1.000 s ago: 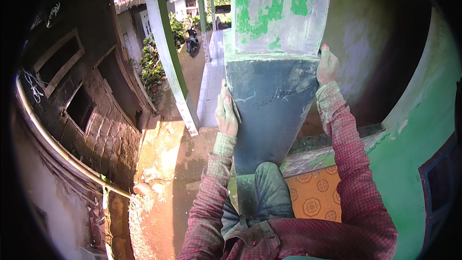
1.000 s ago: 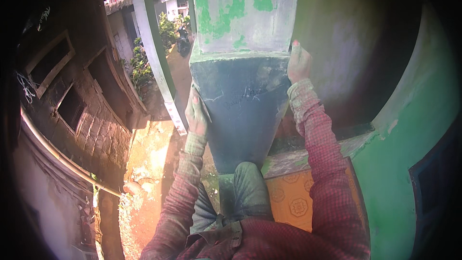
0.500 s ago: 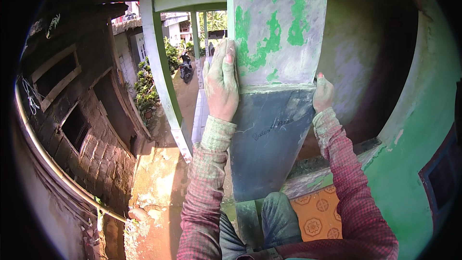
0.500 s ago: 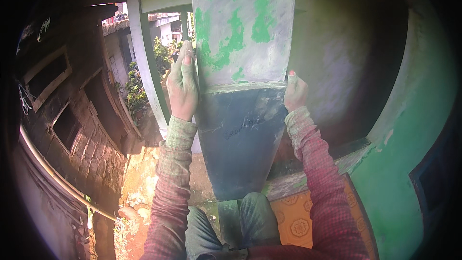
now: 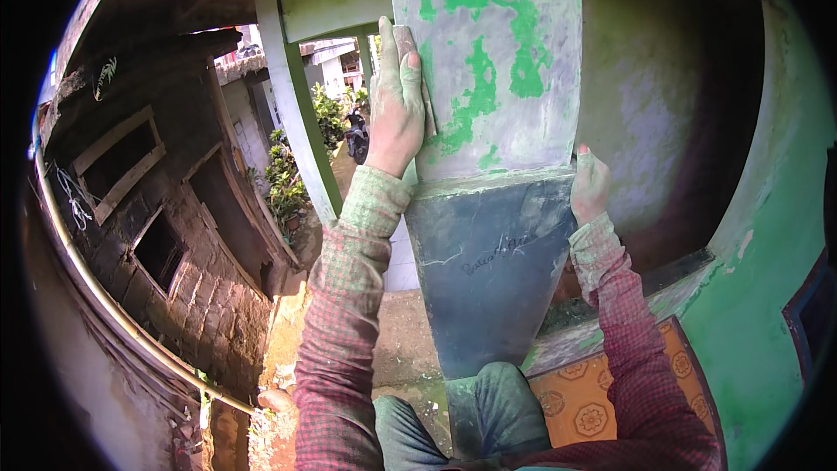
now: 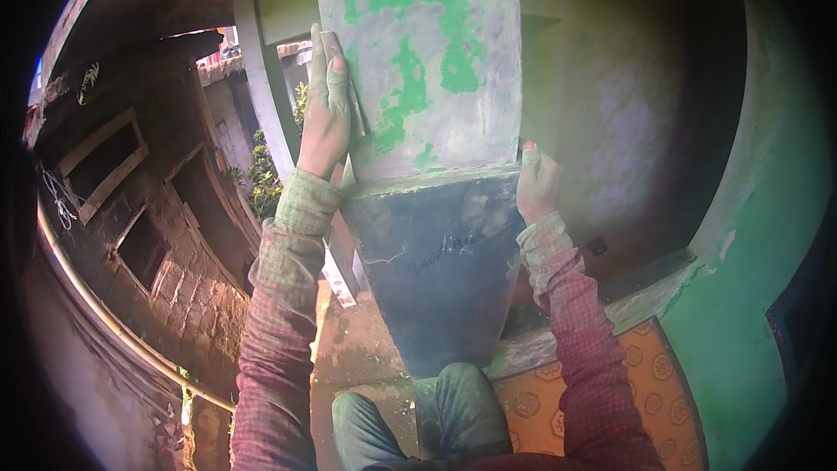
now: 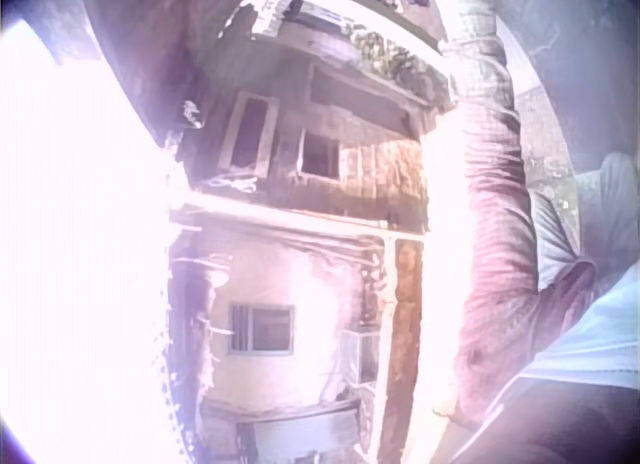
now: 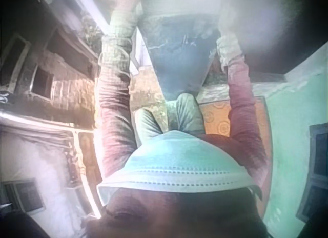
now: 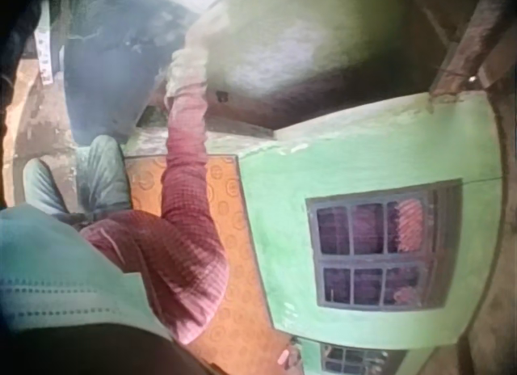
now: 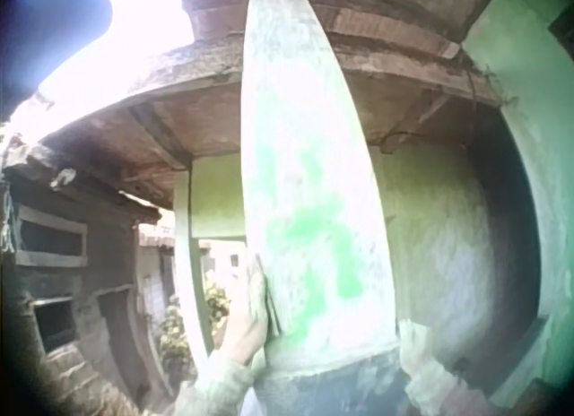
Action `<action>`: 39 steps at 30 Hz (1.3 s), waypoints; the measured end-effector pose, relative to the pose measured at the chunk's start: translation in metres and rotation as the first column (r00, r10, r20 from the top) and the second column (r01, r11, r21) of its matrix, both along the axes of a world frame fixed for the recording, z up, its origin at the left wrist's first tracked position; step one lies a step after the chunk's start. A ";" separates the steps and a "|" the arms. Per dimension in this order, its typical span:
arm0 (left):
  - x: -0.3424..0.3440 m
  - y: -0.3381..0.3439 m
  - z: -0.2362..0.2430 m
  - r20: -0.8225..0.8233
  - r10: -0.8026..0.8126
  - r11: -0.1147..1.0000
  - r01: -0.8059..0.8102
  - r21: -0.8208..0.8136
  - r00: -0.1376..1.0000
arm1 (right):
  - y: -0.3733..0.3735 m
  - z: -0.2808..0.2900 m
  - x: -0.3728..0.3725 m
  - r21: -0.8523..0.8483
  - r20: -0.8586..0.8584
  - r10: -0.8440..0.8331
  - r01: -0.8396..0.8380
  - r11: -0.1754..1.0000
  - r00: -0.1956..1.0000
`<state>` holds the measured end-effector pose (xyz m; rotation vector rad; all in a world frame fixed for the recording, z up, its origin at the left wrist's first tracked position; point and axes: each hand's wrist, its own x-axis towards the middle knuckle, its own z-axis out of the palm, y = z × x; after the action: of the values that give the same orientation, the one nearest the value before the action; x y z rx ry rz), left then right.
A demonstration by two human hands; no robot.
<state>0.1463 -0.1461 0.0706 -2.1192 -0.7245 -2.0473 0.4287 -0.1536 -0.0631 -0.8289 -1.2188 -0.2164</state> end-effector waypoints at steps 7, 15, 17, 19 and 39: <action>-0.015 0.007 0.035 -0.073 -0.028 1.000 0.028 -0.003 0.997 | -0.007 -0.001 -0.004 -0.091 0.018 0.026 -0.025 0.996 0.999; -0.015 0.016 0.034 -0.095 -0.016 0.999 0.020 0.048 0.995 | -0.012 0.007 -0.008 -0.058 0.036 0.058 -0.055 0.997 0.998; -0.020 0.012 0.049 -0.112 0.073 0.993 -0.062 0.100 0.991 | -0.012 0.005 -0.005 -0.098 0.054 0.071 -0.065 0.993 0.996; -0.004 0.009 0.023 -0.054 -0.124 0.992 0.124 -0.017 0.991 | -0.007 -0.002 0.012 -0.213 0.030 0.040 -0.032 0.977 0.999; -0.013 0.018 0.003 -0.155 -0.013 0.999 0.018 0.032 0.988 | -0.012 0.002 0.001 -0.171 -0.025 0.035 -0.038 0.985 0.999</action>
<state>0.1328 -0.1281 0.0740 -2.2411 -0.6499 -1.8614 0.4300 -0.1654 -0.0616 -0.9546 -1.2427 -0.0726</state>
